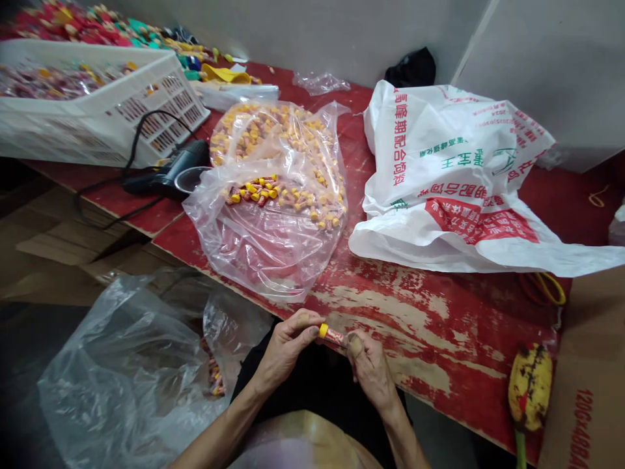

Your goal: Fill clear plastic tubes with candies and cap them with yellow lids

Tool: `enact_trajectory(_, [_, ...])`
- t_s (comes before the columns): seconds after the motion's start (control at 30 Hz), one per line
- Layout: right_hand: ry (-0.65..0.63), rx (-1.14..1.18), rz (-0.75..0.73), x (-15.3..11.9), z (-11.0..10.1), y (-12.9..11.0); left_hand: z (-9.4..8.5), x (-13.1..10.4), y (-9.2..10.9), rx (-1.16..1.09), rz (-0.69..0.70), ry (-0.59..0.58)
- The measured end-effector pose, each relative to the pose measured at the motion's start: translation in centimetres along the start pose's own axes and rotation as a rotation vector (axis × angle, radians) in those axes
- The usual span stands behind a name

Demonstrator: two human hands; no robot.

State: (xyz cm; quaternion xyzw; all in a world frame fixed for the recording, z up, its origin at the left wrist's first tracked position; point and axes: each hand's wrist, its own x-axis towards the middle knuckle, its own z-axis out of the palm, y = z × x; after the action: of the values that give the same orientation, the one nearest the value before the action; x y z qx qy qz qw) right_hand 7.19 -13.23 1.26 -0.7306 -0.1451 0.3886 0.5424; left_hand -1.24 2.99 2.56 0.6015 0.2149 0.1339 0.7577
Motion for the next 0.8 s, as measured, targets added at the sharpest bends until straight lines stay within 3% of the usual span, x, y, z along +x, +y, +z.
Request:
enact_trajectory(0.13, [0.003, 0.072, 0.079, 0.3, -0.4, 0.3, 0.3, -0.2, -0.4, -0.074, -0.047, -0.023])
enact_trajectory(0.37, [0.040, -0.040, -0.072, 0.0, -0.9, -1.5, 0.3, -0.2, -0.2, -0.137, -0.083, -0.003])
enact_trajectory(0.63, [0.106, -0.167, -0.311, -0.3, -1.2, -1.6, 0.0, -0.4, -0.3, -0.093, 0.011, -0.041])
enact_trajectory(0.8, [0.198, -0.397, -0.342, -0.7, -3.1, -2.8, 0.1, -0.5, -0.7, -0.140, -0.050, -0.077])
